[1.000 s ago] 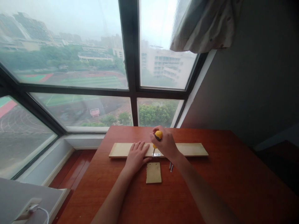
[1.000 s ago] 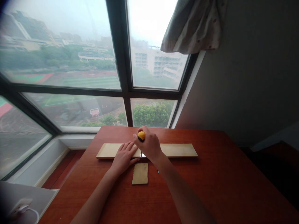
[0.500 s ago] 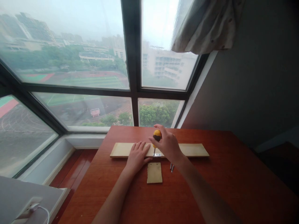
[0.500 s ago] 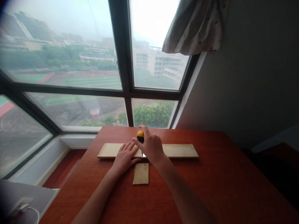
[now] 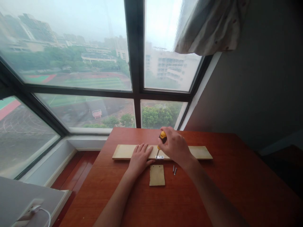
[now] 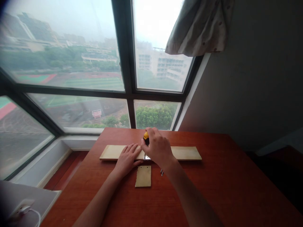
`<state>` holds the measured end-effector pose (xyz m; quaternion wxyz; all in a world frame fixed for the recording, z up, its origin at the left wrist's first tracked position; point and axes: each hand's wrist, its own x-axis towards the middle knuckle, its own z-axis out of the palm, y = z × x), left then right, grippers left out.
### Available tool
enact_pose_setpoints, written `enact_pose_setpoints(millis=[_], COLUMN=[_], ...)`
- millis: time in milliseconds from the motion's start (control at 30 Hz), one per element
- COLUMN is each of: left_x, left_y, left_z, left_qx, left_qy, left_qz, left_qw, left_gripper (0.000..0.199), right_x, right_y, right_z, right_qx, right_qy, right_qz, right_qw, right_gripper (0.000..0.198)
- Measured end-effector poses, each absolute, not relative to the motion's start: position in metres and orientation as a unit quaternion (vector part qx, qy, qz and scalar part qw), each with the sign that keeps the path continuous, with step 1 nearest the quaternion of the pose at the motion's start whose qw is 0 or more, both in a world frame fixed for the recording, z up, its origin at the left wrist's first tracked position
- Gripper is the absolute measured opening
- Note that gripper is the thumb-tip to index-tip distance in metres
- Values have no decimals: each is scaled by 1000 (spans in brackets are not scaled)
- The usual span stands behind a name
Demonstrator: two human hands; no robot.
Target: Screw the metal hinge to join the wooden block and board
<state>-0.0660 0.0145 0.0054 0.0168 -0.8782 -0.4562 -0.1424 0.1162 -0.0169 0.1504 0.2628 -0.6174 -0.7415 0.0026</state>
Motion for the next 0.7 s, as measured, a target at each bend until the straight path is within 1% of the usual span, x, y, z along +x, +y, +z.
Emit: enact_pose_setpoints(millis=[100,167,300,433,467,600,700], left_x=[-66,-66,-65,-64,-63,-64,-64], left_y=[16,16,17,18,18,18,17], left_z=[4,3,3,3,3,2,2], left_qx=[-879,-880,-881,-878,-878,-877,-877], left_qy=[-454,-454,-457,-461,-461,-460,-459], left_qz=[-140,-136,-124,-122,-123,-133,-138], left_qw=[20,22,25,24,24,23,20], left_gripper=[62,63,63,63,63,63,62], right_x=[115,115,116,116,116,115,114], right_y=[-20,-21,-18,-14,-14,-17,-19], right_z=[157,161,165,163,163,165,168], right_qx=[-604,-586,-585,-585,-577,-555,-585], right_qy=[-761,-775,-779,-783,-787,-797,-782], right_qz=[-4,1,1,3,10,47,14], right_qw=[238,236,224,214,218,233,213], right_gripper=[42,42,25,22,23,40,33])
